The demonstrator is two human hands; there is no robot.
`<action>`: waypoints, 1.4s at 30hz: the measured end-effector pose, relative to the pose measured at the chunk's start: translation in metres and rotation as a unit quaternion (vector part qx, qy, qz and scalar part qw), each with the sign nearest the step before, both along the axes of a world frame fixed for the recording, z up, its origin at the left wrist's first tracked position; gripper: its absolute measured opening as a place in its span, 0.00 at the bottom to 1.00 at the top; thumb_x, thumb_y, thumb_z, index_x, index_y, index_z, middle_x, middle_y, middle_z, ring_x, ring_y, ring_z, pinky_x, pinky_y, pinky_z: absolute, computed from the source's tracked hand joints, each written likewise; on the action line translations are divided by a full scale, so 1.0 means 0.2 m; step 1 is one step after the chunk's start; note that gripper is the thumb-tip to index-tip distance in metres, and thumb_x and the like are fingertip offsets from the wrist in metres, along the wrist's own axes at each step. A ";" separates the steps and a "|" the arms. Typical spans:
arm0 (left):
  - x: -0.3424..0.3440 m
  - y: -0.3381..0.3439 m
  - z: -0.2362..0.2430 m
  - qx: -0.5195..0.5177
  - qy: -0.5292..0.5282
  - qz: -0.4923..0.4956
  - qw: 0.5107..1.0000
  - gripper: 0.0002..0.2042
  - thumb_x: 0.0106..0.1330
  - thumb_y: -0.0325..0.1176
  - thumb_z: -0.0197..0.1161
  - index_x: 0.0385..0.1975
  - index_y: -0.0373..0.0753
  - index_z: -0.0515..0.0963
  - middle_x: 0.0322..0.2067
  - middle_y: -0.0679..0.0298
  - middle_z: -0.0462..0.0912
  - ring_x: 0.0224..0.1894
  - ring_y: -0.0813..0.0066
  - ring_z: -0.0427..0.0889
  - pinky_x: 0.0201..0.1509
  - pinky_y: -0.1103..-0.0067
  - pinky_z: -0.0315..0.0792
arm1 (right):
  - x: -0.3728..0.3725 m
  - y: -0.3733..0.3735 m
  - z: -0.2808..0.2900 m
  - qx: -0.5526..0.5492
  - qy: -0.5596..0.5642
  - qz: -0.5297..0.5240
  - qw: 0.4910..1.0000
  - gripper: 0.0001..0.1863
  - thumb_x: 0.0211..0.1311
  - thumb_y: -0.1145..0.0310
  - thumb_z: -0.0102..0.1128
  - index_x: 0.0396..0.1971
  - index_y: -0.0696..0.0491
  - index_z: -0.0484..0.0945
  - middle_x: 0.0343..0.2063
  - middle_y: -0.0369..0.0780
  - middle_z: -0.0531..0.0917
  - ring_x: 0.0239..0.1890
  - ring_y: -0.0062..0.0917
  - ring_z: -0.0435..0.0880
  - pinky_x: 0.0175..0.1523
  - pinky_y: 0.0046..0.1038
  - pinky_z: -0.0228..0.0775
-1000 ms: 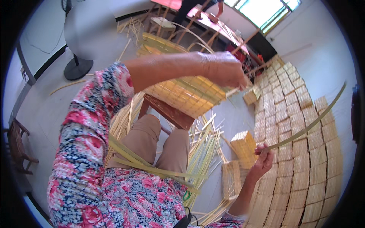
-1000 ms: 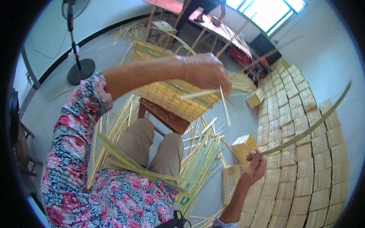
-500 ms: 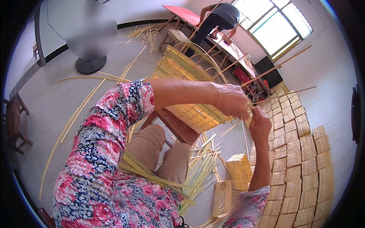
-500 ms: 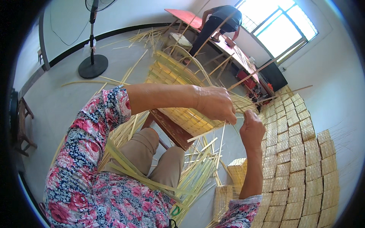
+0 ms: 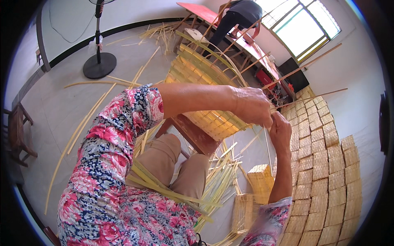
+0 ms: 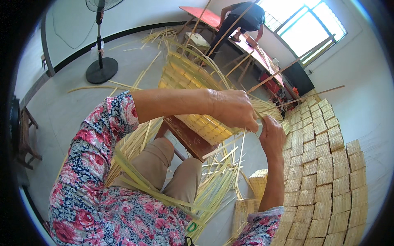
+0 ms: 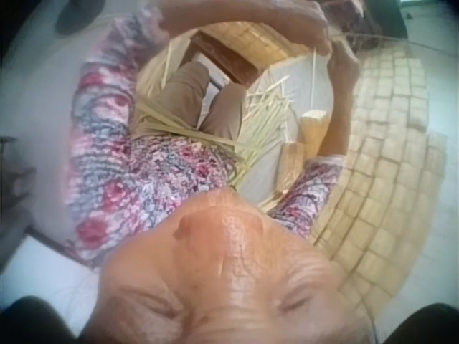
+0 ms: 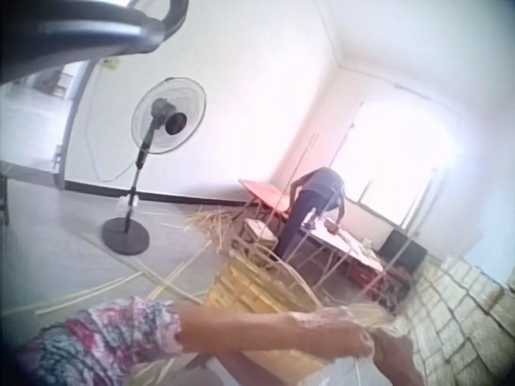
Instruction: The person weaves a basket by hand using thin strips of bamboo or reed. They interlace the strips through a pre-formed frame, pulling them tight and adjusting the weave pattern to build up the basket's walls.
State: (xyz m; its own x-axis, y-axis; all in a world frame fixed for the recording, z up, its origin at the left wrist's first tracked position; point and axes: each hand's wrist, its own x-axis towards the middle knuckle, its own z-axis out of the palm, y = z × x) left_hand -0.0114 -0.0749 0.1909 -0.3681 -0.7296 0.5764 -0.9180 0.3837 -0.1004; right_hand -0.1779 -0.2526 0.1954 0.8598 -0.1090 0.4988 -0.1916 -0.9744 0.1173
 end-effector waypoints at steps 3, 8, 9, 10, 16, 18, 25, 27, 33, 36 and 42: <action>0.00 -0.01 0.00 -0.001 0.011 -0.004 1.000 0.07 0.62 0.40 0.61 0.37 0.58 0.85 0.29 0.64 0.86 0.35 0.58 0.87 0.36 0.63 0.78 | 0.00 0.00 -0.01 0.013 0.005 -0.008 1.000 0.03 0.66 0.74 0.53 0.35 0.56 0.75 0.32 0.48 0.81 0.36 0.50 0.81 0.37 0.45 0.70; 0.01 0.00 0.02 -0.017 -0.011 -0.018 1.000 0.09 0.65 0.39 0.61 0.44 0.56 0.80 0.32 0.70 0.85 0.34 0.62 0.87 0.34 0.66 0.79 | 0.02 -0.04 -0.05 0.016 0.037 -0.018 0.999 0.04 0.63 0.75 0.54 0.35 0.56 0.77 0.32 0.49 0.82 0.36 0.50 0.81 0.38 0.44 0.71; 0.01 -0.01 0.03 -0.037 -0.004 -0.016 0.999 0.11 0.65 0.40 0.62 0.46 0.57 0.79 0.32 0.69 0.85 0.34 0.62 0.87 0.35 0.66 0.79 | 0.02 -0.07 -0.06 -0.003 0.043 -0.031 0.999 0.04 0.63 0.75 0.54 0.35 0.55 0.77 0.32 0.49 0.82 0.36 0.50 0.81 0.38 0.44 0.71; 0.02 -0.04 0.04 -0.053 0.002 -0.014 0.999 0.13 0.64 0.41 0.63 0.48 0.57 0.78 0.33 0.69 0.85 0.34 0.62 0.87 0.35 0.66 0.79 | 0.02 -0.12 -0.09 -0.018 0.049 -0.043 0.998 0.04 0.63 0.75 0.54 0.35 0.55 0.78 0.32 0.49 0.82 0.36 0.49 0.82 0.38 0.44 0.72; 0.33 -0.03 0.43 -0.568 0.126 0.093 0.808 0.22 0.60 0.48 0.65 0.45 0.37 0.77 0.40 0.54 0.81 0.42 0.54 0.83 0.47 0.64 0.76 | -0.04 -0.28 -0.11 0.170 0.000 -0.038 0.985 0.05 0.65 0.72 0.57 0.37 0.56 0.80 0.26 0.48 0.82 0.31 0.35 0.85 0.35 0.36 0.72; 0.48 0.22 0.59 -0.711 0.051 0.140 0.687 0.15 0.59 0.39 0.64 0.40 0.35 0.79 0.38 0.56 0.82 0.42 0.55 0.82 0.47 0.66 0.74 | 0.05 -0.28 -0.12 0.221 -0.008 -0.017 0.975 0.06 0.68 0.69 0.59 0.37 0.56 0.82 0.27 0.41 0.85 0.32 0.22 0.85 0.32 0.28 0.72; 0.51 0.30 -0.12 -0.321 -0.004 0.303 0.897 0.28 0.57 0.32 0.69 0.61 0.48 0.73 0.54 0.60 0.77 0.51 0.60 0.75 0.54 0.64 0.68 | -0.04 -0.31 -0.30 0.605 -0.207 0.011 0.769 0.08 0.72 0.69 0.60 0.45 0.54 0.82 0.43 0.38 0.87 0.41 0.18 0.86 0.39 0.22 0.83; 0.51 0.27 -0.29 -0.279 0.035 0.347 0.895 0.29 0.57 0.29 0.68 0.62 0.48 0.72 0.57 0.58 0.74 0.52 0.58 0.74 0.53 0.64 0.68 | 0.02 -0.31 -0.32 0.673 -0.228 0.058 0.702 0.07 0.72 0.70 0.59 0.45 0.54 0.81 0.43 0.40 0.87 0.43 0.21 0.87 0.42 0.24 0.85; 0.52 0.21 -0.39 -0.217 0.081 0.372 0.899 0.27 0.58 0.25 0.65 0.60 0.48 0.73 0.58 0.56 0.71 0.52 0.58 0.75 0.52 0.64 0.71 | 0.03 -0.30 -0.36 0.719 -0.253 0.100 0.640 0.06 0.71 0.71 0.60 0.44 0.54 0.79 0.44 0.43 0.86 0.43 0.25 0.87 0.45 0.28 0.87; 0.52 0.22 -0.45 -0.204 0.089 0.373 0.901 0.24 0.60 0.26 0.63 0.58 0.50 0.75 0.55 0.57 0.72 0.50 0.58 0.77 0.50 0.62 0.73 | 0.03 -0.27 -0.38 0.707 -0.268 0.092 0.648 0.06 0.72 0.71 0.59 0.43 0.55 0.79 0.42 0.42 0.86 0.42 0.25 0.87 0.46 0.29 0.86; 0.51 0.16 -0.54 -0.259 0.100 0.350 0.895 0.22 0.60 0.25 0.62 0.55 0.53 0.77 0.54 0.58 0.74 0.51 0.57 0.78 0.52 0.64 0.77 | -0.03 -0.22 -0.43 0.719 -0.305 0.095 0.617 0.07 0.73 0.71 0.56 0.44 0.57 0.76 0.41 0.40 0.82 0.45 0.26 0.84 0.54 0.34 0.81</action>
State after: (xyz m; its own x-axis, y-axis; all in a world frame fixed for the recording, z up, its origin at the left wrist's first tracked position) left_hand 0.0913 -0.0429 0.0834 0.2219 -0.3577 0.9071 -0.9350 -0.3421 0.0938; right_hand -0.1848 -0.2960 0.1087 0.6258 -0.7423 0.2397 0.3603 0.0026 -0.9328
